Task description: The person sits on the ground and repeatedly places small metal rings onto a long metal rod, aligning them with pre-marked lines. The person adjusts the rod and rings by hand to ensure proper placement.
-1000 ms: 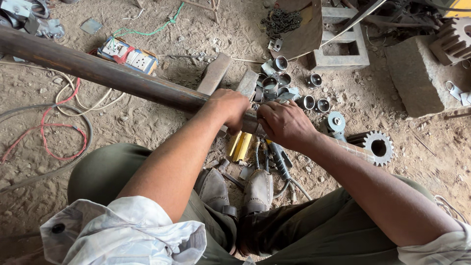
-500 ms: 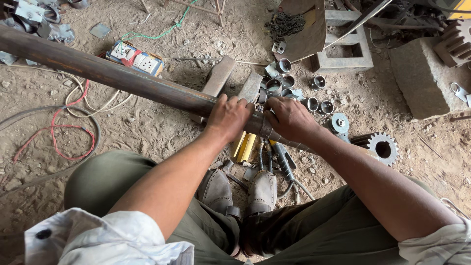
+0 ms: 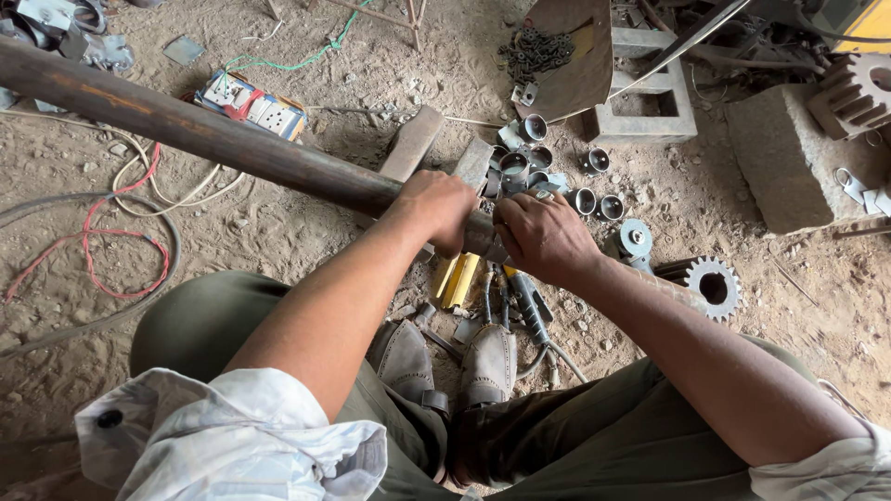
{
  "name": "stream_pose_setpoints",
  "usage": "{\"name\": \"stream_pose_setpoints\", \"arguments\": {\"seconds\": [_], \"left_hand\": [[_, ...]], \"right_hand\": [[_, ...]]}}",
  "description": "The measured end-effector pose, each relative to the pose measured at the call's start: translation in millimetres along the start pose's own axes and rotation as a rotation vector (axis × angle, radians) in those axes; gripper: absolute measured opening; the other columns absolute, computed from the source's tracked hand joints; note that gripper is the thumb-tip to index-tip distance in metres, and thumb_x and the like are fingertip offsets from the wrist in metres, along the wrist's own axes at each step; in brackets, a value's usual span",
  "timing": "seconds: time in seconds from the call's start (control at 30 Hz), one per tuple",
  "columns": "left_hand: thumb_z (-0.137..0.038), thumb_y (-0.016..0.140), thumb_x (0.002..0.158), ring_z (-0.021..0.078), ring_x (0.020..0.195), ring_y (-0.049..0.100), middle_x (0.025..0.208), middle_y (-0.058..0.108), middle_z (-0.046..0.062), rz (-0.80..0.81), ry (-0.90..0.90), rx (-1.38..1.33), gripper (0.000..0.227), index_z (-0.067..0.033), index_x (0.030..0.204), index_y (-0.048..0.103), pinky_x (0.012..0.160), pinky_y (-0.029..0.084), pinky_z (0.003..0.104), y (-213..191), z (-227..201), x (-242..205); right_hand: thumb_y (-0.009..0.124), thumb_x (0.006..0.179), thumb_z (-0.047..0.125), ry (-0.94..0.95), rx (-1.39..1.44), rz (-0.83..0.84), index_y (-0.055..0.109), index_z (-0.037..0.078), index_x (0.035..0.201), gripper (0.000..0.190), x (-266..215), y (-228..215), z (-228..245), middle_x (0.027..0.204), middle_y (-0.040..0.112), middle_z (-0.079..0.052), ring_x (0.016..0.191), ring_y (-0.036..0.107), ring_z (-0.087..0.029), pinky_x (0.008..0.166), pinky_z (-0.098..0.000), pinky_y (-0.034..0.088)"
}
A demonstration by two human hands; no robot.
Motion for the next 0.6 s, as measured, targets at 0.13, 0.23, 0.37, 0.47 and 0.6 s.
{"name": "stream_pose_setpoints", "arguments": {"seconds": [0.13, 0.23, 0.37, 0.47, 0.6], "left_hand": [[-0.027, 0.091, 0.064, 0.0209, 0.094, 0.073, 0.103, 0.076, 0.005, 0.065, 0.013, -0.037, 0.042, -0.0139, 0.101, 0.076, 0.092, 0.057, 0.038, -9, -3, -8], [-0.030, 0.092, 0.064, 0.0218, 0.096, 0.073, 0.104, 0.075, 0.006, 0.091, -0.001, -0.047, 0.044, -0.0128, 0.102, 0.077, 0.093, 0.056, 0.038, -14, -3, -10], [-0.030, 0.092, 0.064, 0.0209, 0.095, 0.072, 0.105, 0.075, 0.006, 0.149, -0.014, -0.079, 0.047, -0.0122, 0.106, 0.078, 0.094, 0.056, 0.038, -10, -2, -6], [-0.028, 0.091, 0.068, 0.0221, 0.092, 0.072, 0.104, 0.075, 0.009, 0.190, -0.058, -0.103, 0.051, -0.0110, 0.112, 0.073, 0.093, 0.055, 0.041, -3, 0, -3], [-0.027, 0.090, 0.069, 0.0215, 0.091, 0.071, 0.104, 0.075, 0.008, 0.189, -0.052, -0.086, 0.049, -0.0111, 0.112, 0.074, 0.093, 0.056, 0.040, -3, 0, -4]], "right_hand": [[0.061, 0.097, 0.017, 0.102, 0.126, 0.091, 0.062, 0.005, 0.096, 0.012, 0, 6, -10, 0.082, 0.066, -0.011, 0.064, 0.064, -0.026, 0.060, -0.0450, 0.055], [0.060, 0.098, 0.016, 0.138, 0.209, 0.102, 0.062, 0.003, 0.099, 0.013, -1, 11, -18, 0.085, 0.067, -0.013, 0.065, 0.066, -0.027, 0.060, -0.0436, 0.056], [0.059, 0.099, 0.017, 0.166, 0.280, 0.115, 0.063, 0.002, 0.101, 0.016, -3, 27, -37, 0.080, 0.066, -0.013, 0.065, 0.066, -0.026, 0.062, -0.0432, 0.057], [0.058, 0.101, 0.017, 0.218, 0.284, 0.156, 0.063, 0.002, 0.103, 0.016, -3, 43, -50, 0.077, 0.066, -0.013, 0.062, 0.065, -0.025, 0.061, -0.0424, 0.057], [0.058, 0.102, 0.017, 0.185, 0.270, 0.165, 0.062, 0.001, 0.103, 0.017, -3, 44, -46, 0.078, 0.065, -0.012, 0.061, 0.063, -0.024, 0.058, -0.0412, 0.057]]}}
Point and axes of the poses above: each hand's wrist, its own x-axis towards the middle knuckle, its own y-axis out of the palm, z = x × y, the point moved 9 cm from there along x, towards the middle knuckle
